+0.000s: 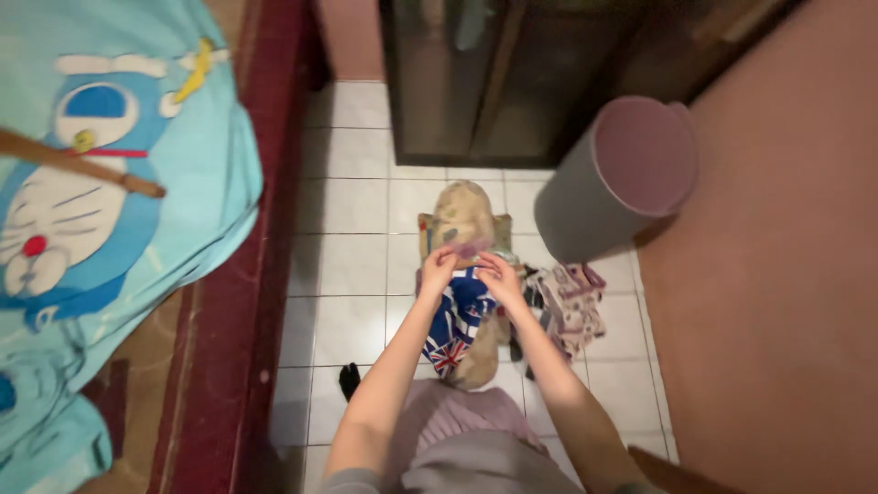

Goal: The person removes several pillows and a bundle of sticks from a bed and places them on the floor. Then the person spreads a light blue Doraemon sheet over the mattress and smooths it out by hand.

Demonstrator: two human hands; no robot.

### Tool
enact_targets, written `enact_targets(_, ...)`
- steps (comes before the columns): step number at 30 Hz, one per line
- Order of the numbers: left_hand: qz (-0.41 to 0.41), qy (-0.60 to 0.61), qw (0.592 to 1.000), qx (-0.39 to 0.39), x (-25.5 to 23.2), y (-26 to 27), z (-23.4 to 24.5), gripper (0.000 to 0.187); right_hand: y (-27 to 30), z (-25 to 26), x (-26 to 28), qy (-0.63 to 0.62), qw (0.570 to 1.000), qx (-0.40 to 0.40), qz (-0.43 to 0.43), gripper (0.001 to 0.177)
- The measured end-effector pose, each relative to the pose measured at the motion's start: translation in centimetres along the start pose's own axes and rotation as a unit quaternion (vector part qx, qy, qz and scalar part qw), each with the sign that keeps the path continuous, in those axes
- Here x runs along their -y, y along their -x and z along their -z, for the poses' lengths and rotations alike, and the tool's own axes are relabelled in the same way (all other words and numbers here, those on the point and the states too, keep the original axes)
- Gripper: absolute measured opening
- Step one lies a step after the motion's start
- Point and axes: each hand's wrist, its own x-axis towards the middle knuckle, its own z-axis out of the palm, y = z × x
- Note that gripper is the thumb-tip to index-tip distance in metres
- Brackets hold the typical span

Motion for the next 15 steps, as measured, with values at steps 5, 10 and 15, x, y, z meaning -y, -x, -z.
enact_targets(5, -0.029, 0.146, 0.988, -0.037, -1.9, -0.3, 6.2, 0.046, -3.4, -5.6, 2.8, 0.011, 0.997, 0.079, 0.015, 0.058)
enact_targets(10, -0.047, 0.19, 0.976, -0.092, -3.2, 0.0, 15.9, 0.044, -4.6, -14.0, 7.3, 0.009, 0.989, 0.147, 0.022, 0.055)
enact_targets(15, -0.036, 0.218, 0.964, -0.151, -3.7, 1.9, 27.0, 0.041, -4.2, -24.1, 10.6, 0.018, 0.981, 0.193, 0.022, 0.051)
